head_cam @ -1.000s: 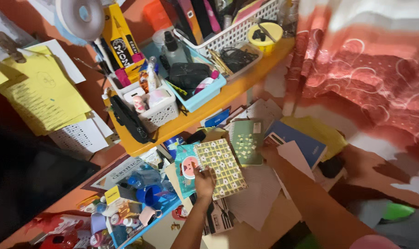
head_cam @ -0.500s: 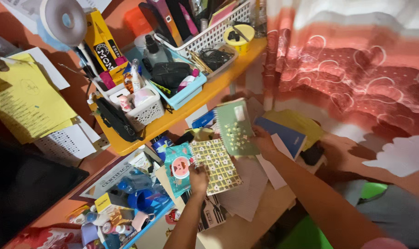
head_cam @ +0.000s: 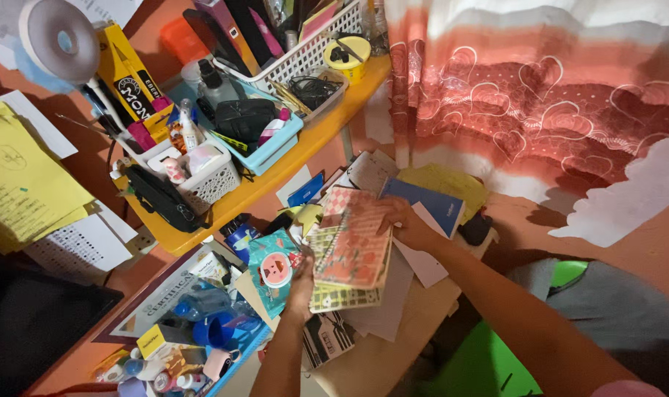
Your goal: The person sorts through a variety of papers, notebooks, and small envelopes on a cluttered desk, picking up items one at a time and placing them into different stacks.
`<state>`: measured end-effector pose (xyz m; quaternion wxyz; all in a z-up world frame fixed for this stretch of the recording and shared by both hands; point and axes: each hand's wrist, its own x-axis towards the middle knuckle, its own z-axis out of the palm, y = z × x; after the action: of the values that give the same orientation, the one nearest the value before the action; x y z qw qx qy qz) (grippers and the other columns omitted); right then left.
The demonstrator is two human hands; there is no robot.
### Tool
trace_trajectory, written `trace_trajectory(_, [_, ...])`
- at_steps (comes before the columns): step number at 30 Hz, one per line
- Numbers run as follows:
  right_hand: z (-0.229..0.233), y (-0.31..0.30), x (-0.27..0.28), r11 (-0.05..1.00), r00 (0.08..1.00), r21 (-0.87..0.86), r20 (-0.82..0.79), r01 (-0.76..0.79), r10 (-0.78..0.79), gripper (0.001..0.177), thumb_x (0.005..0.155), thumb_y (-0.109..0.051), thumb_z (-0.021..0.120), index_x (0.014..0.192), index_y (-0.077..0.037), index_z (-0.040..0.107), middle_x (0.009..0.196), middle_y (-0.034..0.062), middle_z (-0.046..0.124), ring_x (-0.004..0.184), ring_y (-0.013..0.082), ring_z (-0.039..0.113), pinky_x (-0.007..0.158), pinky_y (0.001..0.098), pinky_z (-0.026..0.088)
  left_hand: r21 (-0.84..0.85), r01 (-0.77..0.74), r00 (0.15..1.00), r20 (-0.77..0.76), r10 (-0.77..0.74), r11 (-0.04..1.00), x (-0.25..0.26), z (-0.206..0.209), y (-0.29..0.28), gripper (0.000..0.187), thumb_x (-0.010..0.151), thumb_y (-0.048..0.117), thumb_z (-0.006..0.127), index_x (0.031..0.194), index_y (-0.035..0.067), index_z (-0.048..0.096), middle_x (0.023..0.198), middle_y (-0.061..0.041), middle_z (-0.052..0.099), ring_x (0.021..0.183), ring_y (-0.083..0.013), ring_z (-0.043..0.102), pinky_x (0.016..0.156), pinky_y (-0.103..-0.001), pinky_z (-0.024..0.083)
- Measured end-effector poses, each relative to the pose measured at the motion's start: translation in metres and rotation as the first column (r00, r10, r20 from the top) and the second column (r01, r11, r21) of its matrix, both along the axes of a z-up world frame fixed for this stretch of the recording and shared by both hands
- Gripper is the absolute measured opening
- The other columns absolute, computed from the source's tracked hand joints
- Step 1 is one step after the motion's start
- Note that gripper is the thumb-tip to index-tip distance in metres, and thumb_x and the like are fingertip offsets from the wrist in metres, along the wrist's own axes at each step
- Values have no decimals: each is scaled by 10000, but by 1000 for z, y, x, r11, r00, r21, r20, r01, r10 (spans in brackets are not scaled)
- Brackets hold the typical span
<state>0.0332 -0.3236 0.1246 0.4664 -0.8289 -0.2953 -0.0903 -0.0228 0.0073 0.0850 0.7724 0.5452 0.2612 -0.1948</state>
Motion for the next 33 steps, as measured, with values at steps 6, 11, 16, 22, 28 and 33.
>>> trace_trajectory(6, [10,1,-3,999,989,38,-146,35,-29,381,724,184,621,872,-116,803,1695,125,228,1579,387,59,1234,551,149,-30,186,980,81,-183,982,-9,18,-5,780,921,586,571,1556,158,423,1406,-178,612,1160,-308,686,895,-457,604])
trace_trajectory(11, [-8,25,-1,712,809,497,-562,496,-171,316,1072,-196,529,1367,-171,640,1711,105,214,1549,316,285,1237,466,324,270,221,925,246,-289,937,-3,39,-24,913,850,281,614,1660,318,196,1599,-29,324,1395,-185,351,1162,-539,207])
trace_trajectory(16, [31,49,-39,734,472,388,-875,557,105,771,923,-419,613,1576,-144,308,1588,182,434,1386,338,518,1062,481,507,313,265,891,282,-356,912,-3,61,-35,986,824,186,673,1654,220,142,1338,-254,629,1269,-293,603,1220,-480,283])
trace_trajectory(22, [10,48,-69,820,622,551,-700,157,351,924,831,-339,788,1546,-109,251,1505,118,497,1353,256,529,1072,456,506,309,209,883,347,-315,928,8,38,-51,863,795,214,806,1528,54,380,1338,-121,674,1223,-266,659,1087,-457,479])
trace_trajectory(28, [-58,-15,-5,879,501,158,-859,451,-103,829,861,-358,762,1521,-87,340,1477,129,535,1309,273,561,1031,459,511,315,47,962,240,-128,948,13,-34,-46,858,794,361,839,1443,-14,421,1291,-148,702,1202,-239,644,1024,-401,483])
trace_trajectory(33, [-95,-102,50,729,471,-169,-662,664,-583,767,866,-345,746,1481,-84,370,1444,134,550,1283,279,573,1016,460,516,552,70,996,3,-86,831,17,-75,-47,709,809,469,800,1218,-98,683,1131,-178,725,983,-253,664,856,-413,529])
